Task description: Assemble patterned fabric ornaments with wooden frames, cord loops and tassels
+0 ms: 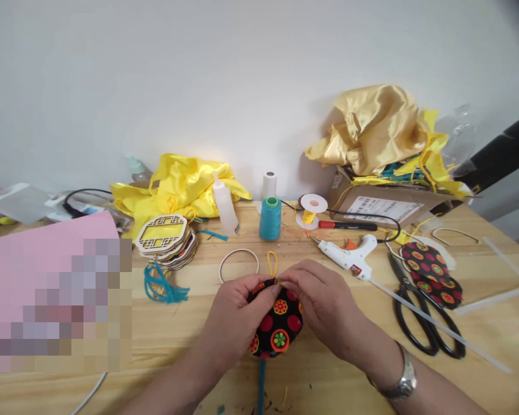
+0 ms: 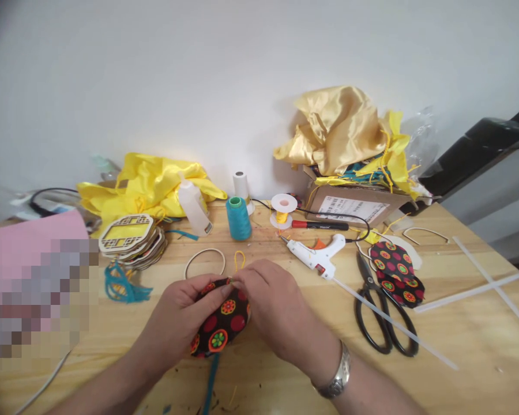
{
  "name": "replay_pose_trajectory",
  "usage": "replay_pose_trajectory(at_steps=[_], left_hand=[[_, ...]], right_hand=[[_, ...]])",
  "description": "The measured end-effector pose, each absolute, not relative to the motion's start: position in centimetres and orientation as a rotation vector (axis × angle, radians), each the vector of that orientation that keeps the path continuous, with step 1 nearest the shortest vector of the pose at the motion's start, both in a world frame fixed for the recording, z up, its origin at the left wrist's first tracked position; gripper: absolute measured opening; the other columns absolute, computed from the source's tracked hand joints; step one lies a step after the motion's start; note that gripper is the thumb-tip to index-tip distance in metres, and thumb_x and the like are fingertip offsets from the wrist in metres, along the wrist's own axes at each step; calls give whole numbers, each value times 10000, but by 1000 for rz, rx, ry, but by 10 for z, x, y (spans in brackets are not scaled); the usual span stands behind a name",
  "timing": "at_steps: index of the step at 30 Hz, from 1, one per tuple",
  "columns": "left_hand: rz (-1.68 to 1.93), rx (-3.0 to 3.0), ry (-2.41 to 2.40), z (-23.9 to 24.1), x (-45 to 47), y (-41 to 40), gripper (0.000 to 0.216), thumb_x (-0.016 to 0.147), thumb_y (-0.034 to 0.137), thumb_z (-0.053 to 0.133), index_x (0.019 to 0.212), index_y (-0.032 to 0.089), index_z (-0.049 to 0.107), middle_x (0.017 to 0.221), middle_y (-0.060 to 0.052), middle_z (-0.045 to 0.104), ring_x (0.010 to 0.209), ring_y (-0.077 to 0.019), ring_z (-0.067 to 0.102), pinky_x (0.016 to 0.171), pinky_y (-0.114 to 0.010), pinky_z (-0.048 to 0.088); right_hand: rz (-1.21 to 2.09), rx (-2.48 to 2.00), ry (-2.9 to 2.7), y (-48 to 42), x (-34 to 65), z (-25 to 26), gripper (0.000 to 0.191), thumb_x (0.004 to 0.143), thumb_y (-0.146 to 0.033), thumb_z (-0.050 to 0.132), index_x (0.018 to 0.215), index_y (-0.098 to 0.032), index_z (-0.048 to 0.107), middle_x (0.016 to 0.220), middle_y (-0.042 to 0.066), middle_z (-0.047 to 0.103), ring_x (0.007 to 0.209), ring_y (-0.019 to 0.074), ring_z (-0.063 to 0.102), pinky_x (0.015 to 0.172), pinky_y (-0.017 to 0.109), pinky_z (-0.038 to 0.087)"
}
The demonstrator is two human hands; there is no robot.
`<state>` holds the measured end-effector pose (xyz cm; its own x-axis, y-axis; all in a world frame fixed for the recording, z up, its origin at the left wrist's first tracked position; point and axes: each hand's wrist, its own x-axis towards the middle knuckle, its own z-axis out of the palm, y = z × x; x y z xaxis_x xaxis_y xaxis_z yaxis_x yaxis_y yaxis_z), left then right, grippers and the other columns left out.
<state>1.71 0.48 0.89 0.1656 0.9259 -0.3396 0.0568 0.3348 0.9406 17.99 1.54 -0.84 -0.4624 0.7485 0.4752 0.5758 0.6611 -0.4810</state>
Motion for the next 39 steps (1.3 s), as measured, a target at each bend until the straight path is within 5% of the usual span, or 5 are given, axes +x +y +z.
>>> replay_pose_trajectory(at_steps=[12, 39], left_hand=[[801, 1152, 1283, 14, 14, 4, 201, 768, 319, 634, 857, 199, 768, 694, 0, 716, 648, -137, 592, 595, -206, 451], [821, 1261, 1216, 15, 13, 1, 200, 807, 308, 605, 892, 214, 760, 707, 4, 724, 672, -143, 617, 599, -201, 453]], right_hand=[[343, -1003, -2270, 16, 182, -7, 176, 880, -63, 428, 872, -174, 565, 818, 41, 609, 730, 158, 524, 633, 276, 429], [1012, -1275, -1811, 14, 174, 3, 230, 901, -213, 466, 700, -178, 573, 593, -30, 531, 567, 105, 470, 520, 209, 381]])
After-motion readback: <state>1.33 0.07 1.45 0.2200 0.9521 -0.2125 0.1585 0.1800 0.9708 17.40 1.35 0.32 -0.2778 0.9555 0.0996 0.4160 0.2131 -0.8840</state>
